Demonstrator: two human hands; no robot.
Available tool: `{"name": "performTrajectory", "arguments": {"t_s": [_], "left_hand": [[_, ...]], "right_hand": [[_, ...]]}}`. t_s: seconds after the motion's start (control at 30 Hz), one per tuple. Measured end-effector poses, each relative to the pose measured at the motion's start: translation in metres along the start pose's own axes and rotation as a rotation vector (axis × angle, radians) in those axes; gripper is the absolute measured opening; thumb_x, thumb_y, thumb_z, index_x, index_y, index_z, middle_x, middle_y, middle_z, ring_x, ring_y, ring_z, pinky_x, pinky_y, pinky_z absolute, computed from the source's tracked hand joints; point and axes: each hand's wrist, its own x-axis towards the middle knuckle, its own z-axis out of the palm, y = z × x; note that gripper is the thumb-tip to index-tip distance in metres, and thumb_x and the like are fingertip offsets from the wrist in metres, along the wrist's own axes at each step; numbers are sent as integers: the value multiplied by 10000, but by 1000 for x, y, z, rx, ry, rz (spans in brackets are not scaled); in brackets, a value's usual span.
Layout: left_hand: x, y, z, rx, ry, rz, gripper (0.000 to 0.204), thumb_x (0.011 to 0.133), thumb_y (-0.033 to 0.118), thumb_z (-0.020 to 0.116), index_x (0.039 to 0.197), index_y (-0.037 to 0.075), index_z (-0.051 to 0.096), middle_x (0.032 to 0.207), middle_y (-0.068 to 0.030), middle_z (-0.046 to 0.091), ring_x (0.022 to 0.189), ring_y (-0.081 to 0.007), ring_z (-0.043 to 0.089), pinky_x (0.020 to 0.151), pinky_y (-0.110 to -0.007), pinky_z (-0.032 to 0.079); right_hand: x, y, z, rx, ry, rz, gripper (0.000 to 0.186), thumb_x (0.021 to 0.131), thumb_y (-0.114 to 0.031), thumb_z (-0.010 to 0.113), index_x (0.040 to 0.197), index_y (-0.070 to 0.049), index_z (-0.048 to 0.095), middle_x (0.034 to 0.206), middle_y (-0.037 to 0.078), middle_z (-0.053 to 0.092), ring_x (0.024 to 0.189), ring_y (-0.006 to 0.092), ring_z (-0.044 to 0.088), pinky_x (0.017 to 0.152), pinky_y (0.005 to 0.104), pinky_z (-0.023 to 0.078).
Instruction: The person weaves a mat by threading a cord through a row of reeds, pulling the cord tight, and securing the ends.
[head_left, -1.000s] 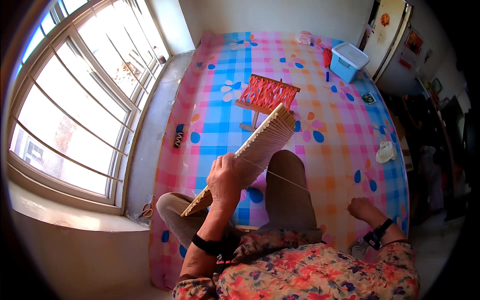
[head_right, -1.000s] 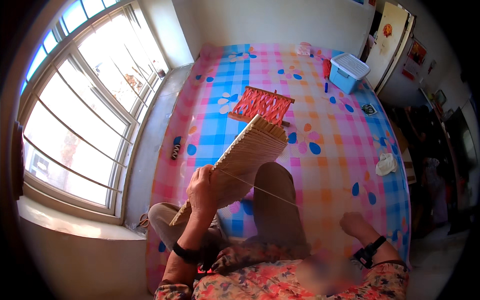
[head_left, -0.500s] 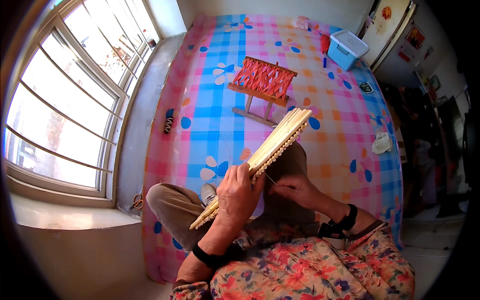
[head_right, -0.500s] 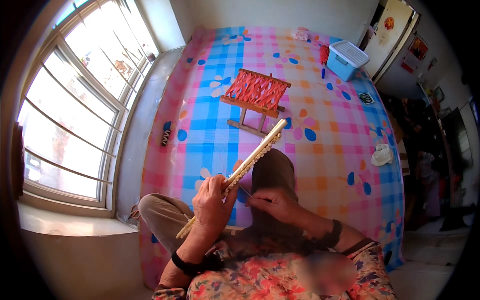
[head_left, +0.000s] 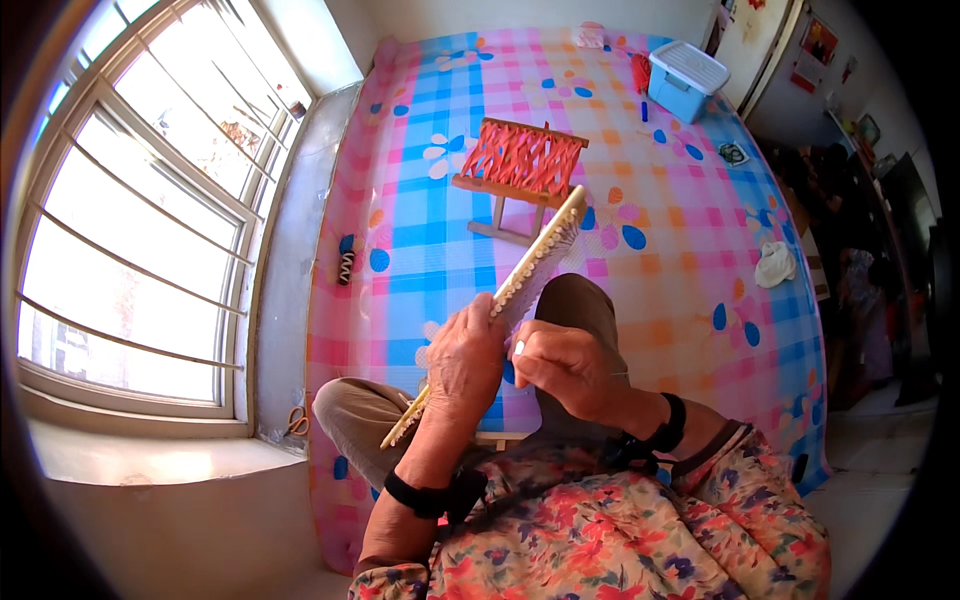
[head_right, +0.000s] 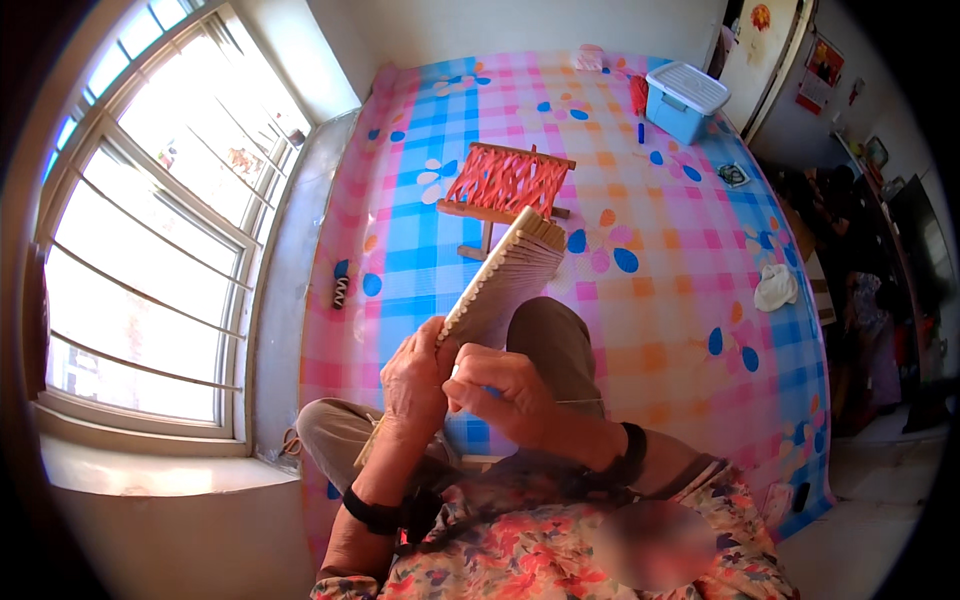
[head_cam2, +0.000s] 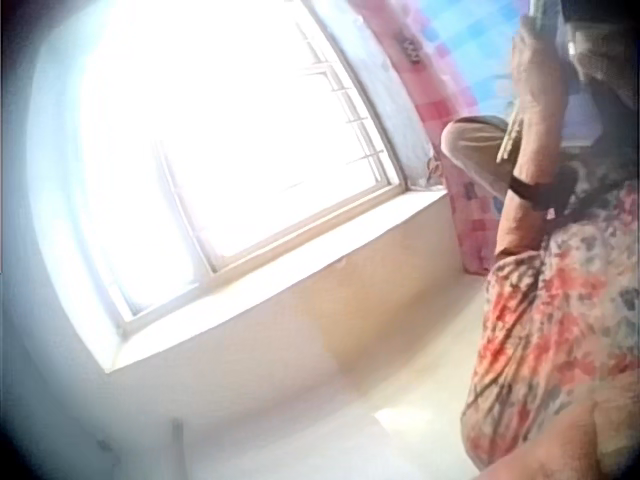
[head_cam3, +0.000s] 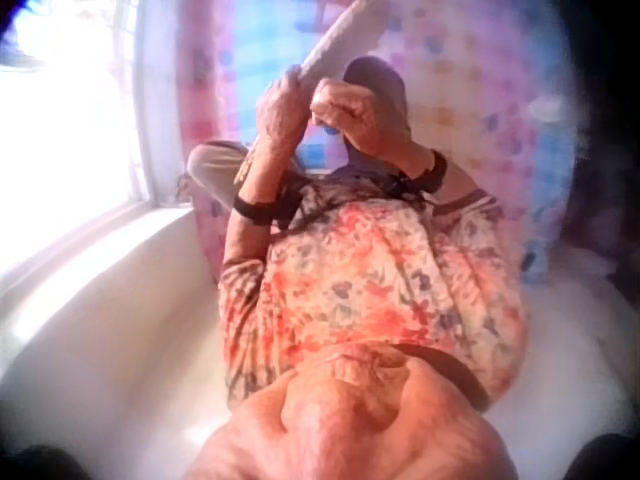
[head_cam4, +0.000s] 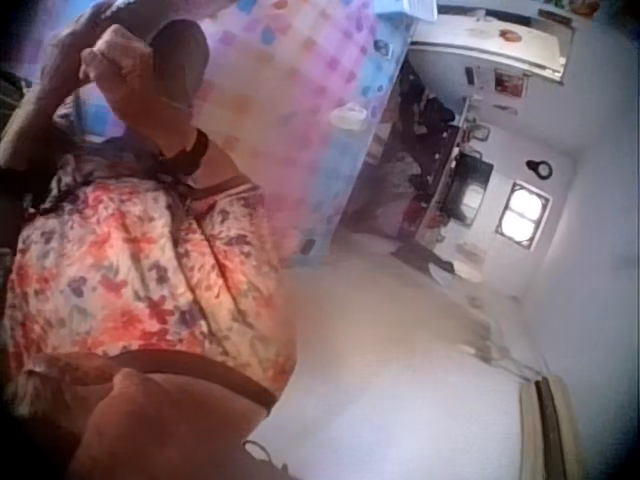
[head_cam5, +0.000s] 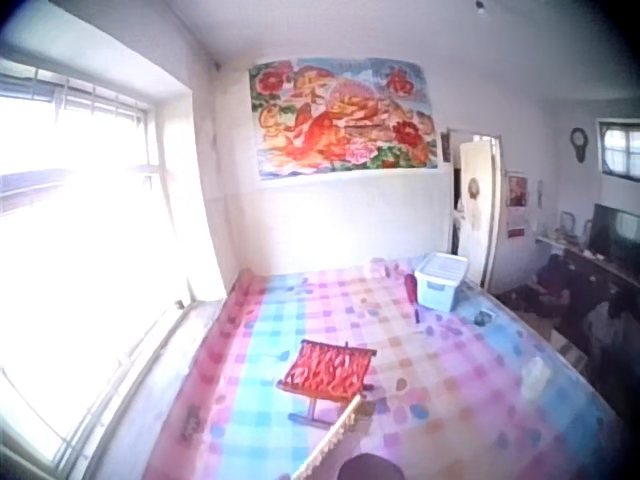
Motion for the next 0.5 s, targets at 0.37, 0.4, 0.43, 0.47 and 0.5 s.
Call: {"name": "performTrajectory", "arguments": {"t_s": [0.37,0.4,0.43,0.47,0.5], "left_hand": [[5,4,8,68,-14,18,133,891,177,572,961,70,535,822,-130,626,781,-352,604,676,-456,474],[7,6,7,78,-29,7,142,894,186,570,968,70,536,837,-134,629,792,-354,607,682,-457,477],[8,6,8,88,-43,-5,151,897,196,568,975,70,538,851,-138,633,803,-356,611,688,-457,480],[12,1,9,71,-50,-6,239,904,193,594,1115,83,578,887,-162,666,816,-369,643,674,-445,502],[15,-2,7,29,-60,-5,252,904,189,592,1131,80,576,910,-171,667,831,-379,641,684,-446,504]], "right_hand": [[-14,5,12,-258,115,-217,189,899,-85,623,743,-28,533,735,103,477,716,286,486,683,373,410],[-18,6,10,-254,108,-208,176,900,-82,619,751,-26,543,746,102,493,738,279,503,700,364,420],[-19,7,6,-250,99,-197,164,902,-79,614,759,-25,554,757,100,509,759,273,521,717,354,431],[-18,7,0,-229,140,-224,151,910,-82,606,776,-23,569,779,91,535,801,254,540,740,342,440],[-16,6,-9,-209,180,-250,140,917,-86,597,793,-22,584,802,83,560,843,235,558,763,329,449]]}}
